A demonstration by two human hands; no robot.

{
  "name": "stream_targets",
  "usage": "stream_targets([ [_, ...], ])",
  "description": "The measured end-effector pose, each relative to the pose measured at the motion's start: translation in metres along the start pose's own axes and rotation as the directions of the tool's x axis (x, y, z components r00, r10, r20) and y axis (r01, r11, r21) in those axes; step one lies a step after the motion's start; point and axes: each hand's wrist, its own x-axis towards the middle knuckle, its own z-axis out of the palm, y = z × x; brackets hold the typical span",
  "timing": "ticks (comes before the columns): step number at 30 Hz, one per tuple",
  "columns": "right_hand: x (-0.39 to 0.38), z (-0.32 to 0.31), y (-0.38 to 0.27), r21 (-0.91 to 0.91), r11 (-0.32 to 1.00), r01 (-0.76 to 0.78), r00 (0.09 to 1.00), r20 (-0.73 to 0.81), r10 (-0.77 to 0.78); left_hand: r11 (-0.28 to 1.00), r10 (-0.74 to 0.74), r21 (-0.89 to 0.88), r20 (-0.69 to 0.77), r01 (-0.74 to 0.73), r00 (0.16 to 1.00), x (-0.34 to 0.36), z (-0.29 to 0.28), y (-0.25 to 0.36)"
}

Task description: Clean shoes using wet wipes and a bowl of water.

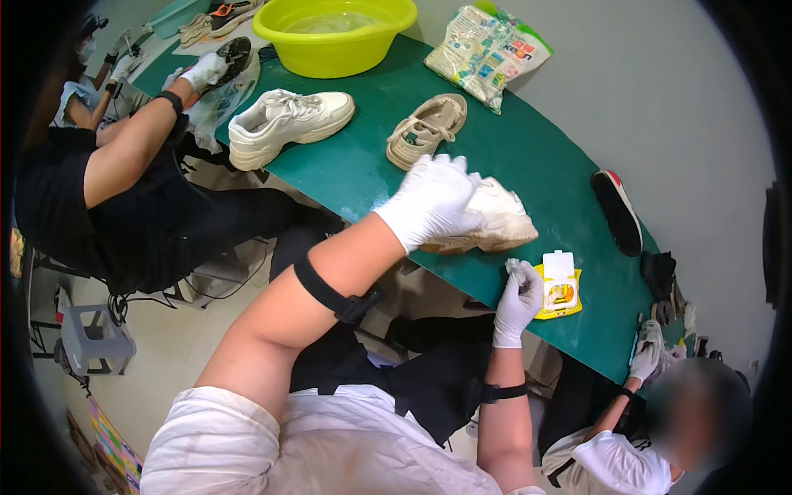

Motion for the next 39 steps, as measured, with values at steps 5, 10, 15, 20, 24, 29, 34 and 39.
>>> stream_targets([
  [5, 0.000, 0.011, -0.009, -0.261, 0.939, 0.226, 0.973, 0.015, -0.230, 0.886, -0.100, -0.390, 0.368, 0.250, 0.925, -0.003, 0.010, -0.014],
  [10, 0.003, 0.009, -0.008, -0.359, 0.897, 0.256, 0.967, 0.077, -0.245, 0.823, -0.213, -0.371, 0.500, 0.430, 0.840, -0.002, -0.008, -0.013],
  [15, 0.007, 0.017, -0.015, -0.411, 0.863, 0.294, 0.955, 0.100, -0.278, 0.848, -0.192, -0.399, 0.380, 0.348, 0.905, -0.016, 0.000, 0.015],
  [20, 0.000, 0.013, -0.011, -0.566, 0.772, 0.289, 0.955, 0.117, -0.272, 0.845, -0.180, -0.483, 0.151, 0.231, 0.972, -0.042, 0.024, 0.040],
  [24, 0.004, 0.014, -0.012, -0.595, 0.725, 0.346, 0.933, 0.136, -0.334, 0.883, -0.160, -0.438, 0.058, 0.169, 0.985, -0.057, 0.016, 0.056],
  [29, 0.004, 0.011, -0.006, -0.586, 0.759, 0.284, 0.957, 0.127, -0.261, 0.900, -0.168, -0.416, -0.054, 0.131, 0.984, -0.071, 0.021, 0.067],
  [34, 0.004, 0.013, -0.012, -0.557, 0.783, 0.277, 0.960, 0.132, -0.246, 0.901, -0.167, -0.423, -0.144, 0.092, 0.975, -0.079, 0.017, 0.064],
  [39, 0.000, 0.020, -0.019, -0.499, 0.808, 0.313, 0.948, 0.107, -0.300, 0.971, -0.145, -0.230, -0.347, 0.066, 0.927, -0.065, 0.019, 0.049],
])
